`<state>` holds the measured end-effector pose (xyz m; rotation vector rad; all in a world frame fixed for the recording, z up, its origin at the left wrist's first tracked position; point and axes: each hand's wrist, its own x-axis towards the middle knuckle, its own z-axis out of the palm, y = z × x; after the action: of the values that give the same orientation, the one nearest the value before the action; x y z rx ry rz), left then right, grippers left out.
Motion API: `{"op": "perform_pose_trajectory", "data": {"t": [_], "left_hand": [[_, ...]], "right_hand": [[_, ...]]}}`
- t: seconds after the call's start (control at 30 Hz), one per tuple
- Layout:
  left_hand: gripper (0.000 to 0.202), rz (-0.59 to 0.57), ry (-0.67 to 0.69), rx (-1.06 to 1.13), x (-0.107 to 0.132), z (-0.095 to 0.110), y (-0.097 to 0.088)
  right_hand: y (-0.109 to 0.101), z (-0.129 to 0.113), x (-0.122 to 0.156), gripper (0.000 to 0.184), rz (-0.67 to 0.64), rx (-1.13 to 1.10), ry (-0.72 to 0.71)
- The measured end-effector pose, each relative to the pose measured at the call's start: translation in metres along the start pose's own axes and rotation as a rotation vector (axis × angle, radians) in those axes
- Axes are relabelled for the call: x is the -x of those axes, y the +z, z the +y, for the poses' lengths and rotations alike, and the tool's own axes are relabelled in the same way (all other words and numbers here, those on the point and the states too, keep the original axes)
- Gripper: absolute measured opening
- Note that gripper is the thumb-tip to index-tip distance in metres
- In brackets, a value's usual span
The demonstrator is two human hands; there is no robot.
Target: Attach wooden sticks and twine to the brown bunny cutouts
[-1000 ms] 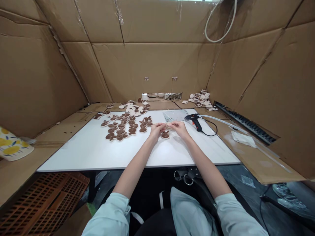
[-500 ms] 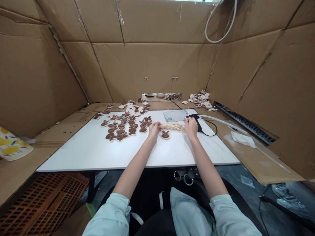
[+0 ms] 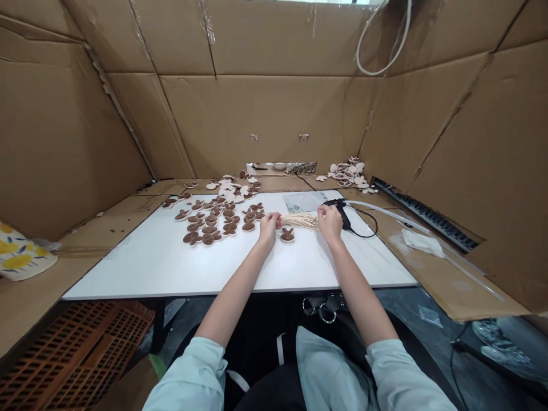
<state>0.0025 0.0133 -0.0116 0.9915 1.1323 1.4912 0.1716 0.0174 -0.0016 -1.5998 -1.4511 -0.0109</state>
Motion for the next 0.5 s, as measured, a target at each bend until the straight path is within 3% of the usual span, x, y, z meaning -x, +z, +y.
{"op": "perform_pose_trajectory", "data": {"t": [0.03, 0.13, 0.23, 0.37, 0.5], "left_hand": [[0.002, 0.013, 0.076, -0.100, 0.002, 0.000, 0.000], [0.033, 0.082, 0.407, -0.432, 0.008, 0.000, -0.001], [0.048, 0.028, 0.659, -0.636, 0.014, -0.001, -0.001], [0.042, -0.178, 0.703, -0.708, 0.015, -0.004, 0.000], [0.020, -0.313, 0.605, -0.746, 0.014, -0.004, 0.002]], "right_hand": [[0.000, -0.003, 0.001, 0.022, -0.026, -0.041, -0.038], [0.002, -0.013, 0.006, 0.021, -0.188, -0.246, -0.155], [0.003, -0.022, 0.011, 0.021, -0.451, -0.551, -0.117], [-0.002, -0.028, 0.014, 0.024, -0.756, -0.862, 0.047], [-0.005, -0.031, 0.014, 0.025, -0.880, -1.060, 0.156]]}}
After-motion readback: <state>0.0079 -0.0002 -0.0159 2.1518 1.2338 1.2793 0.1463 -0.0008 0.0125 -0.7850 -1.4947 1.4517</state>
